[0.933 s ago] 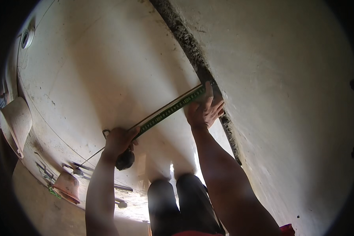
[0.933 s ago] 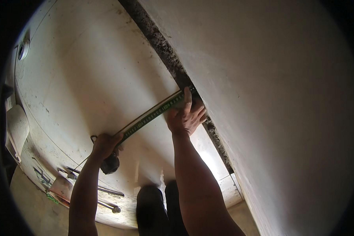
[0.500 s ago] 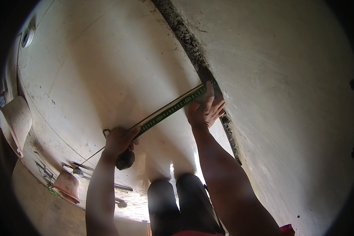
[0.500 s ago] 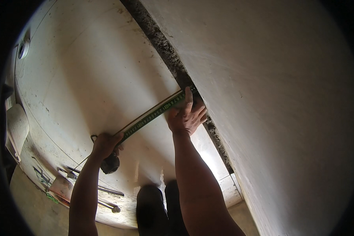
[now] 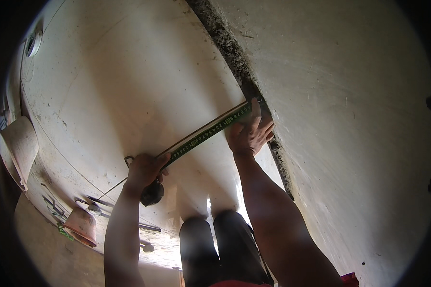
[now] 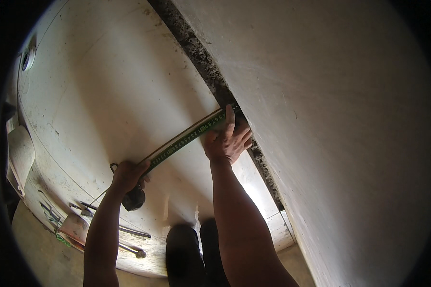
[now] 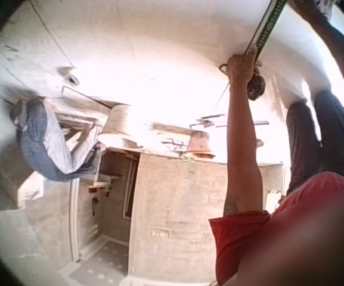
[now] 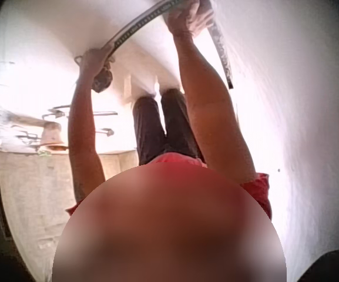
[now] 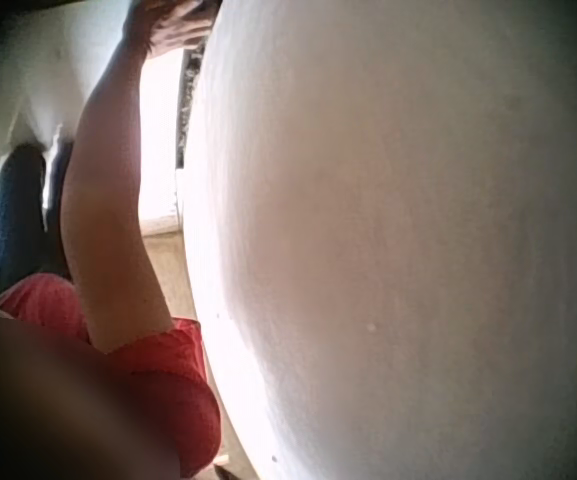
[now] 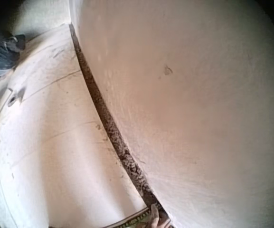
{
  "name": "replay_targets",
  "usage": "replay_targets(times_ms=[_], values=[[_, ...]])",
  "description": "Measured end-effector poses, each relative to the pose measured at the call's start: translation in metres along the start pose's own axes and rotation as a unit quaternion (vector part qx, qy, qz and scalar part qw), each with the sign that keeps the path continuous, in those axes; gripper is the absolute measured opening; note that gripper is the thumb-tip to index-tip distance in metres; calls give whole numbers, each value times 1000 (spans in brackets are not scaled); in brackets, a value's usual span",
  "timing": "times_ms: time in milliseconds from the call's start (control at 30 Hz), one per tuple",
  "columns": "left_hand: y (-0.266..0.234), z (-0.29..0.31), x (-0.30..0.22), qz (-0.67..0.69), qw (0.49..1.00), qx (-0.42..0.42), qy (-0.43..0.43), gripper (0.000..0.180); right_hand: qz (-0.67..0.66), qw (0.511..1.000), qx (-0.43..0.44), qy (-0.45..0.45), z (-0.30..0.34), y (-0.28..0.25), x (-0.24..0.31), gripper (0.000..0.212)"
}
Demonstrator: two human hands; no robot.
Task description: The person measures gaps between floor tiles and a wall using a tape measure, then marks a separate tile piece with a pen to prepare for cutting. The person handles a tape measure and a pen while kneeling on the floor.
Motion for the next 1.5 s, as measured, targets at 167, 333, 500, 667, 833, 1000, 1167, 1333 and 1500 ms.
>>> replay_targets(times_ms=[167,333,500,667,833,1000,1167,1333,1500], values=[[1,0,0,8,1000,-5,0,57,6,1000,4,6,1,-1,0,84],[1,0,1,8,1000,0,-6,54,6,1000,-4,0,0,0,1,84],[2,-1,2,39,999,-7,-2,52,20,1000,9,18,1,1,0,85],[3,-1,3,28,1000,-3,-9,61,14,1000,6,12,0,-1,2,85],[3,0,4,24,1000,-11,-16,62,13,1000,12,22,0,-2,2,84],[3,-1,3,16,1000,-5,-15,63,12,1000,3,10,0,-1,2,83],[3,-2,5,9,1000,-5,-15,63,12,1000,7,12,0,-2,3,82],[4,-5,9,32,999,-5,7,55,13,1000,13,10,0,-3,2,82],[4,-5,10,29,1000,-4,4,55,11,1000,12,7,0,-3,2,82]])
Point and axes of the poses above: each hand's wrist, its own z-axis away from the middle knuckle, its own y-axis out of the palm, x = y × z, the point moved 3 cm from there along -z, towards the middle knuckle, and after that the axes turned 6 degrees about -z, right-handed, at the moved point
